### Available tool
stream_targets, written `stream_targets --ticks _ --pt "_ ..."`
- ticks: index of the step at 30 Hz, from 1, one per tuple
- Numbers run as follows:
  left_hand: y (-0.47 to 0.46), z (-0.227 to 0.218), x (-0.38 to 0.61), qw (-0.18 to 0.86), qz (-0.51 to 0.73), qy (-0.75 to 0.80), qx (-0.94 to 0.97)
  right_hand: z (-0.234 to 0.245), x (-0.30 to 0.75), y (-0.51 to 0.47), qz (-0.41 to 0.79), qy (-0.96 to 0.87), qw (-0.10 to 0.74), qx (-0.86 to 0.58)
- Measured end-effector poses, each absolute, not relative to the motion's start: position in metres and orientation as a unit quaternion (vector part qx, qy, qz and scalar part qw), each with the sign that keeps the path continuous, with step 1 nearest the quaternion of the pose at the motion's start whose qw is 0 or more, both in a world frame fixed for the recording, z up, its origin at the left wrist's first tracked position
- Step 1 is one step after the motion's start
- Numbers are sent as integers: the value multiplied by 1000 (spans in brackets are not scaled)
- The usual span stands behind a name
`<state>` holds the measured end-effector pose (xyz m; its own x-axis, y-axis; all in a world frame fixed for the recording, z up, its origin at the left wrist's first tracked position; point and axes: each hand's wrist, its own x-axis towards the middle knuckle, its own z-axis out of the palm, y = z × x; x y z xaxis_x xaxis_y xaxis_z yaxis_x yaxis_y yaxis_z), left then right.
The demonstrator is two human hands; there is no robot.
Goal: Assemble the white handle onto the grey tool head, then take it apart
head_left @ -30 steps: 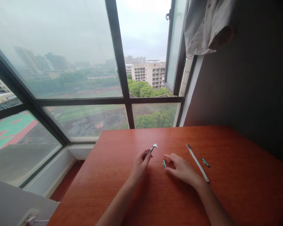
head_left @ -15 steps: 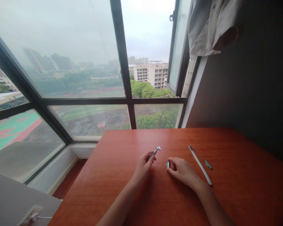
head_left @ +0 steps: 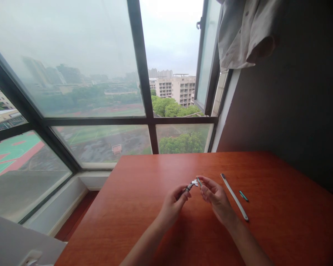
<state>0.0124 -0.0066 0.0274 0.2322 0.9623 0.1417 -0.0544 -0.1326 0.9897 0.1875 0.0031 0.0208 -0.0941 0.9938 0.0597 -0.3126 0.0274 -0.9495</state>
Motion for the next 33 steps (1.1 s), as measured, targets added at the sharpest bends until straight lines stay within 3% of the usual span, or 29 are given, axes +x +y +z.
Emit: stream_targets --ticks 24,33 --pt "-9 23 15 502 473 397 605 15 189 3 608 -451 552 -350" --pt "-11 27 13 437 469 402 654 12 190 3 604 -460 556 -338"
